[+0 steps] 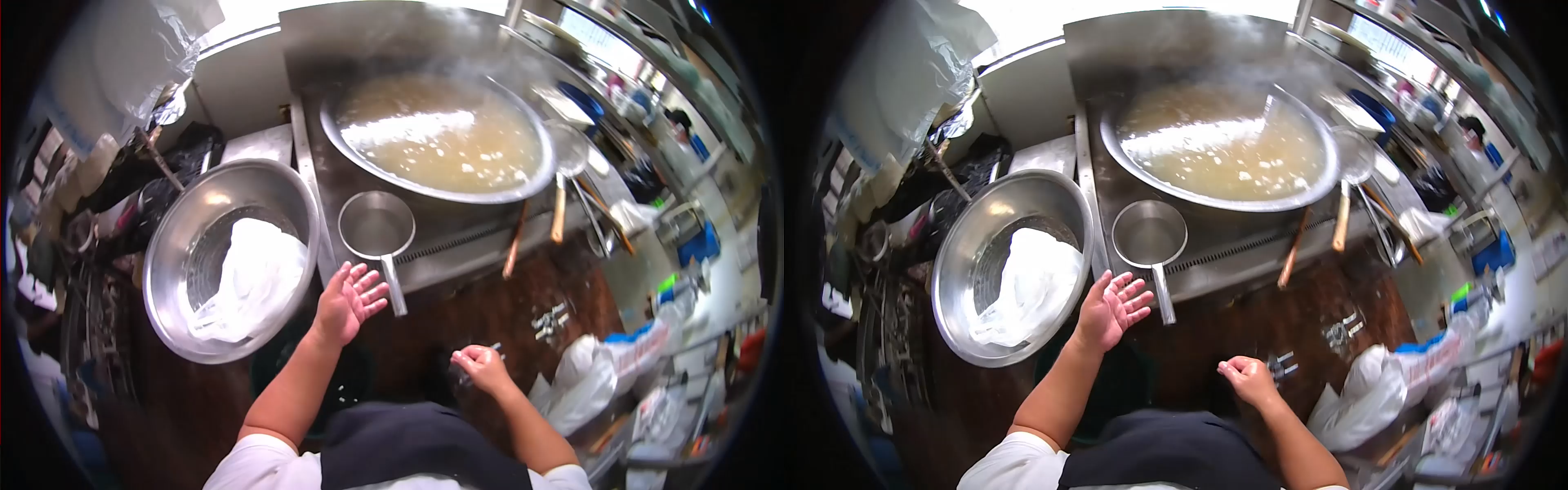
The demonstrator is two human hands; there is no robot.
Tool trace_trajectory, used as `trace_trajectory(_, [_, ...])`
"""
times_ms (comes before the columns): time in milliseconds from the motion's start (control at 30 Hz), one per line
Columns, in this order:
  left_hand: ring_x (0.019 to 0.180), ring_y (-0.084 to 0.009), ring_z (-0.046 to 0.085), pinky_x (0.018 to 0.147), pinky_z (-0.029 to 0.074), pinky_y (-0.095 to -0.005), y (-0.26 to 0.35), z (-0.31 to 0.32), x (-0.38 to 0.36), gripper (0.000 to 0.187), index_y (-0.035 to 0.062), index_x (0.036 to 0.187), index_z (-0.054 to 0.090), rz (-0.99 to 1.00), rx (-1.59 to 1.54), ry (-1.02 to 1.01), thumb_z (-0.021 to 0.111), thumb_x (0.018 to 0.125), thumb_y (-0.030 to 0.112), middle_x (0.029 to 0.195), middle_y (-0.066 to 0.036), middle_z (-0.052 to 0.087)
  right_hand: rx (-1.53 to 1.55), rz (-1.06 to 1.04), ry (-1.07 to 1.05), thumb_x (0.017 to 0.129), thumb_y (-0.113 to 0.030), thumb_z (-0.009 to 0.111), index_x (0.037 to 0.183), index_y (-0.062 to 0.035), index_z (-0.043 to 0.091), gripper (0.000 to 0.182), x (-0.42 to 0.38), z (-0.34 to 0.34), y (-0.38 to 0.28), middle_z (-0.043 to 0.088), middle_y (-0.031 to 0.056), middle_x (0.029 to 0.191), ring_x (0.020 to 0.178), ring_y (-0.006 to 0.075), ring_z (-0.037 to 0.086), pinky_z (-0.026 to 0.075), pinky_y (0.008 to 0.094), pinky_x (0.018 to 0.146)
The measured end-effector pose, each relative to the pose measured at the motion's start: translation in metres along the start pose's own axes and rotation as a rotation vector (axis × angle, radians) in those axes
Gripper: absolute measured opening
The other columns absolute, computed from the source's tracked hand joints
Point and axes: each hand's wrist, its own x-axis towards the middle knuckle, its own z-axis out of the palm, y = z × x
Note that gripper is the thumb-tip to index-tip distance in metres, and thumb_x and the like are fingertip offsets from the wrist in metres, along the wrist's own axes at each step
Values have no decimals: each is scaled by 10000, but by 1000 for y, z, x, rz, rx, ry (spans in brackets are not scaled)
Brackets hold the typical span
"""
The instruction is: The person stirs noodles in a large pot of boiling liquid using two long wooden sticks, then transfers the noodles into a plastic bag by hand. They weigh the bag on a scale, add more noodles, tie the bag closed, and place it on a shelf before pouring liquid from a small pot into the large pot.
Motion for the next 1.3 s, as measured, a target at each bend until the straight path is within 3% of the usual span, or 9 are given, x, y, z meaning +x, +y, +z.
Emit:
trace_trajectory(300, [1452,-373,-36,1146,40,-545,-5,-6,186,1064,40,1499,-60,172,-409,674,507,829,641,1567,-209,-90,530,-343,-295,875,-259,637,986,-36,680,253,259,-11,-168,687,45,854,771,123,626,509,273,687])
trace_trajectory(367, [1451,-372,-34,1141,24,-554,-17,-20,207,1097,61,1501,-79,189,-460,831,512,805,669,1571,-193,-73,9,-421,186,858,-279,625,1000,-48,686,277,311,15,-190,701,68,902,831,205,656,519,336,739])
trace_trajectory(433, [1198,-312,499,1002,372,-543,-38,-61,248,689,44,1253,522,326,-572,842,471,870,614,1284,-163,542,83,-209,22,852,-302,609,1023,-50,684,314,355,52,-199,706,94,945,893,270,664,514,375,800])
trace_trajectory(500, [858,-248,639,794,498,-456,-41,-57,255,441,119,883,640,392,-731,927,504,891,538,935,-87,684,843,217,-394,889,-284,580,790,-44,669,274,396,103,-175,660,122,767,717,264,635,515,440,681])
trace_trajectory(700, [508,-157,620,446,526,-330,-18,-36,209,224,140,708,615,160,-370,572,706,798,324,628,1,629,1458,710,-1684,943,-379,511,541,-200,435,447,378,67,-176,401,-62,411,319,81,408,295,222,271])
trace_trajectory(767, [613,-188,634,574,552,-376,-25,-126,232,217,127,773,621,-111,-327,317,694,805,328,712,-33,652,898,487,-1148,921,-408,521,623,-142,586,405,387,81,-163,612,29,594,433,148,558,429,318,370])
trace_trajectory(833, [703,-196,640,660,544,-376,-35,-112,252,217,106,770,607,248,-161,836,649,841,307,748,-69,646,226,-390,-320,894,-363,551,828,-63,702,343,384,130,-135,700,128,812,687,245,675,531,417,623])
trace_trajectory(1133, [994,-262,618,848,509,-429,-65,-139,273,303,108,1135,609,169,-122,989,555,886,273,1102,-89,646,242,-268,-331,851,-293,630,869,-49,705,256,319,36,-177,689,149,829,697,277,630,494,391,673])
trace_trajectory(1300, [381,-135,310,343,245,-278,-29,-38,242,94,165,753,470,96,-37,543,429,815,109,515,8,359,-68,-818,231,761,-117,647,1254,-74,547,505,204,-97,-110,590,165,1230,1160,332,552,454,392,984])
